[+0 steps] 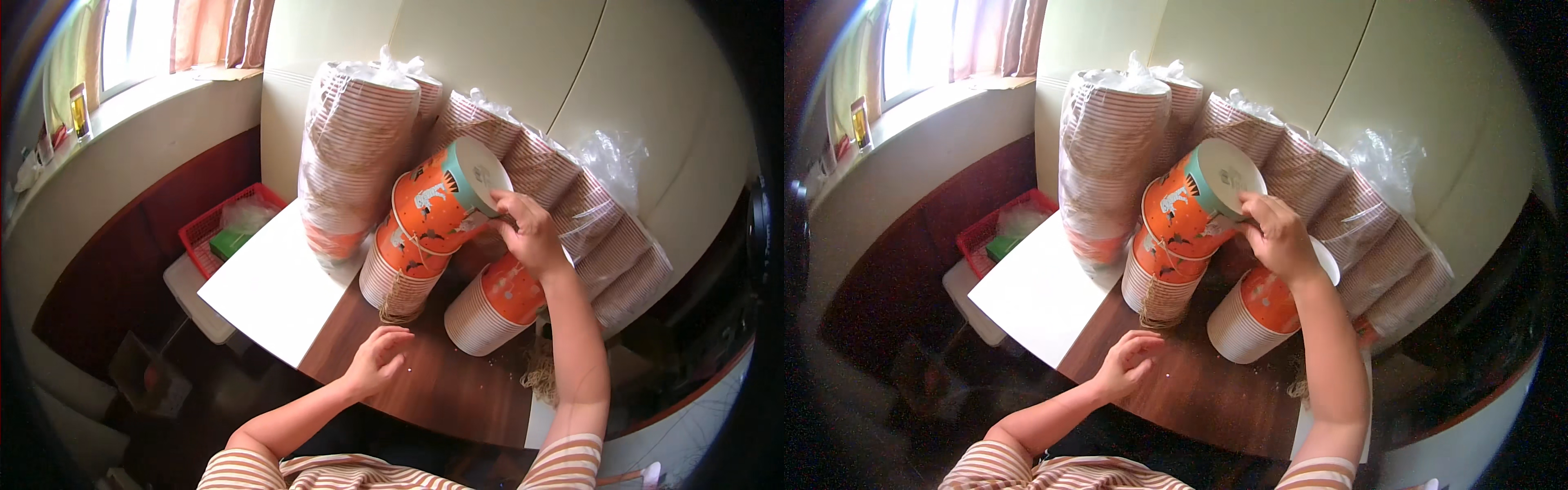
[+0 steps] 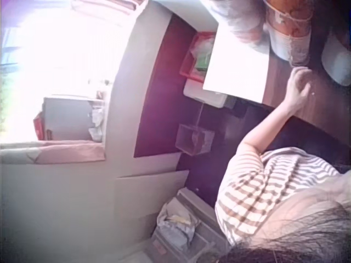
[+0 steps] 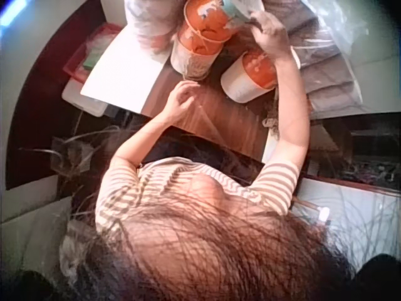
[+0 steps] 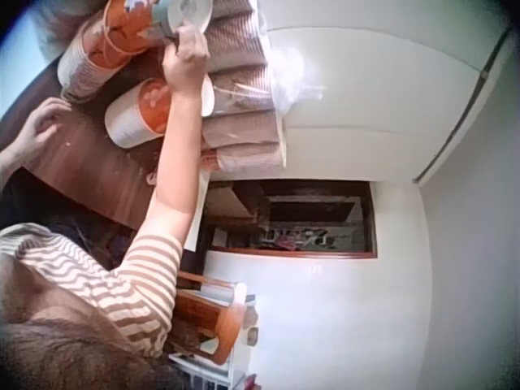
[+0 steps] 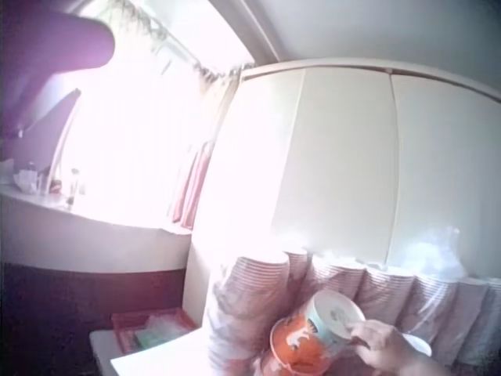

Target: Manually threading and knotting strings through holes in paper buckets to create handles.

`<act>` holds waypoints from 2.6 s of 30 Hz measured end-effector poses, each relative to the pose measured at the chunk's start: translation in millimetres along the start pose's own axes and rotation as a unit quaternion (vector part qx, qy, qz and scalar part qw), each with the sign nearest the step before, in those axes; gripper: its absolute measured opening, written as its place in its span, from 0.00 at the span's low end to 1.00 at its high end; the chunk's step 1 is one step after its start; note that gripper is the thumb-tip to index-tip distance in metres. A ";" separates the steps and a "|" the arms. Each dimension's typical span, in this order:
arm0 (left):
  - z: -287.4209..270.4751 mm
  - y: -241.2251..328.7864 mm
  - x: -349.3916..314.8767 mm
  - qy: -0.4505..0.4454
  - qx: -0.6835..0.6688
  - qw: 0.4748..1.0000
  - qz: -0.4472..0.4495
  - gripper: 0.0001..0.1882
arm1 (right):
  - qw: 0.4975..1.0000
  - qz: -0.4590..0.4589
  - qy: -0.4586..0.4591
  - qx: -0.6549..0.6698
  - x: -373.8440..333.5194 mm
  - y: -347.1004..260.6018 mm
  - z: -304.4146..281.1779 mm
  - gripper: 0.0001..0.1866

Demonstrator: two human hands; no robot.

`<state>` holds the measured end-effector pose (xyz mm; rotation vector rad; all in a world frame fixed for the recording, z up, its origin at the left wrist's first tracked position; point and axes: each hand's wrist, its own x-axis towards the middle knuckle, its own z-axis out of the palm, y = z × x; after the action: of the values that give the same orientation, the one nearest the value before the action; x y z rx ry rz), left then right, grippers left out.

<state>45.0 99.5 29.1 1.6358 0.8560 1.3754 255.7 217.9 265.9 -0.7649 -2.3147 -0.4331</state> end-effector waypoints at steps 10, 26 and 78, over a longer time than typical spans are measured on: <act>-30.3 -43.3 32.0 0.117 0.090 0.989 0.007 0.27 | 0.995 0.028 -0.100 0.001 18.3 9.6 25.1 0.12; -26.8 -50.5 83.5 0.118 0.226 0.965 0.069 0.44 | 0.981 -0.014 -0.185 -0.050 24.5 7.5 37.8 0.07; -45.9 -58.5 70.7 0.164 -0.116 0.976 -0.087 0.11 | 0.557 0.591 0.218 0.541 -150.9 -27.0 178.3 0.21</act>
<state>12.3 195.0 10.4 1.1474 0.9617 1.5784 246.0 221.5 30.9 -1.0812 -0.7737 1.1811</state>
